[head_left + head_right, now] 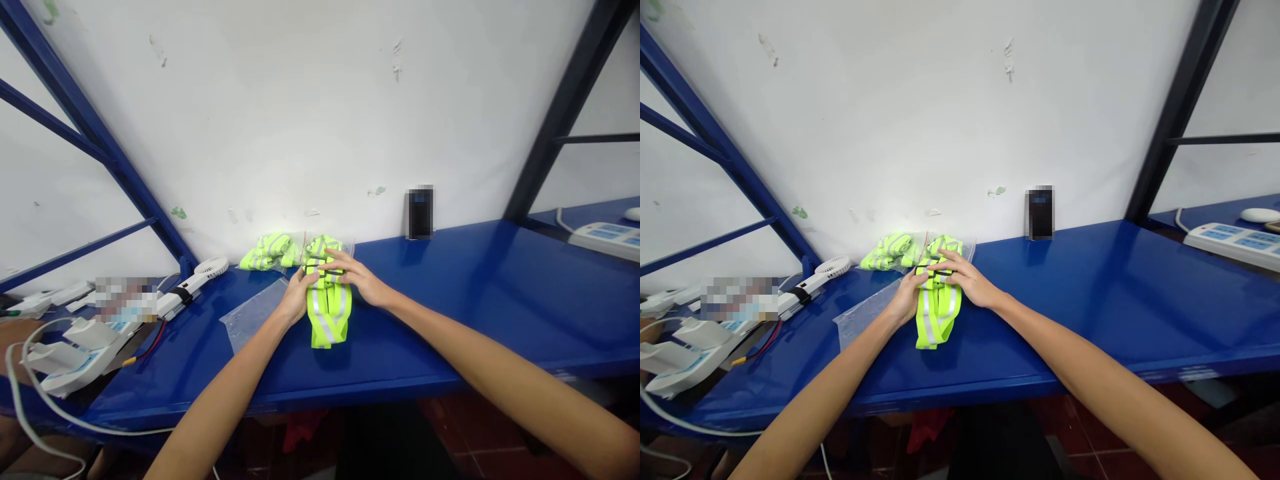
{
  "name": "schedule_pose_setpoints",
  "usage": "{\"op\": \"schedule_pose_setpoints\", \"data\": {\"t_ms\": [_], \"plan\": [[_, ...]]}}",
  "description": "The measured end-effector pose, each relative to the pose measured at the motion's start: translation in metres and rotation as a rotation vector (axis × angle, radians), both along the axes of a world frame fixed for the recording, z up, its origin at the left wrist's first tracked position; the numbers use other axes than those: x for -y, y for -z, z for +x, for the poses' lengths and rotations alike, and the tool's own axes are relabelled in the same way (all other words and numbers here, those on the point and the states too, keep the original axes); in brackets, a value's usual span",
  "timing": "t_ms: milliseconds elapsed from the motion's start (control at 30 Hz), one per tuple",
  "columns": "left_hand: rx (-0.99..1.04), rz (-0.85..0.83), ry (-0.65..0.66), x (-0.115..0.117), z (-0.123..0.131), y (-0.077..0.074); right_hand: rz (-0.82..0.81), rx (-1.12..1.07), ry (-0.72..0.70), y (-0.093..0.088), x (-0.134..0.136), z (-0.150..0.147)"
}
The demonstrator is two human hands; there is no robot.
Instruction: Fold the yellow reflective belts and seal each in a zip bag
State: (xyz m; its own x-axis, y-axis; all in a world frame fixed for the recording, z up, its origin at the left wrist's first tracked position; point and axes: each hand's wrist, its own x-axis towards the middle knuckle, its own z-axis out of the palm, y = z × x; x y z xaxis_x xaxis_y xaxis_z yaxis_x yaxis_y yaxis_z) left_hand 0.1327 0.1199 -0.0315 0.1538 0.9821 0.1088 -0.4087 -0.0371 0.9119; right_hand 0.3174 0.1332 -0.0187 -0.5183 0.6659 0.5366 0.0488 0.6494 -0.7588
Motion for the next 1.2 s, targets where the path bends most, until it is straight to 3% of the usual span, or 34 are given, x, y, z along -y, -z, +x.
{"op": "schedule_pose_setpoints", "data": {"t_ms": [200, 333, 533, 733, 867, 967, 1100, 1200], "plan": [[0.001, 0.038, -0.109, -0.001, 0.0, -0.002, -0.263, -0.265, 0.051, 0.006, -0.012, -0.004], [0.052, 0.018, -0.164, -0.004, -0.001, 0.0, -0.459, -0.123, 0.027, 0.002, -0.011, 0.001], [0.066, -0.016, -0.146, -0.004, 0.004, 0.002, -0.31, 0.057, 0.083, 0.001, -0.007, 0.0], [0.051, -0.011, -0.096, -0.005, 0.005, 0.003, -0.09, 0.079, 0.385, 0.012, -0.002, -0.013], [0.067, -0.023, -0.081, -0.003, 0.004, 0.003, -0.08, 0.018, 0.435, 0.016, 0.001, -0.019], [0.103, -0.046, -0.1, -0.002, 0.003, 0.001, -0.182, -0.082, 0.318, 0.016, 0.0, -0.02], [0.149, -0.073, -0.158, -0.002, 0.0, -0.002, -0.619, -0.252, -0.079, 0.009, -0.003, -0.013], [0.185, -0.086, -0.141, -0.001, -0.002, -0.006, -0.834, -0.338, -0.171, 0.002, -0.006, -0.005]]}}
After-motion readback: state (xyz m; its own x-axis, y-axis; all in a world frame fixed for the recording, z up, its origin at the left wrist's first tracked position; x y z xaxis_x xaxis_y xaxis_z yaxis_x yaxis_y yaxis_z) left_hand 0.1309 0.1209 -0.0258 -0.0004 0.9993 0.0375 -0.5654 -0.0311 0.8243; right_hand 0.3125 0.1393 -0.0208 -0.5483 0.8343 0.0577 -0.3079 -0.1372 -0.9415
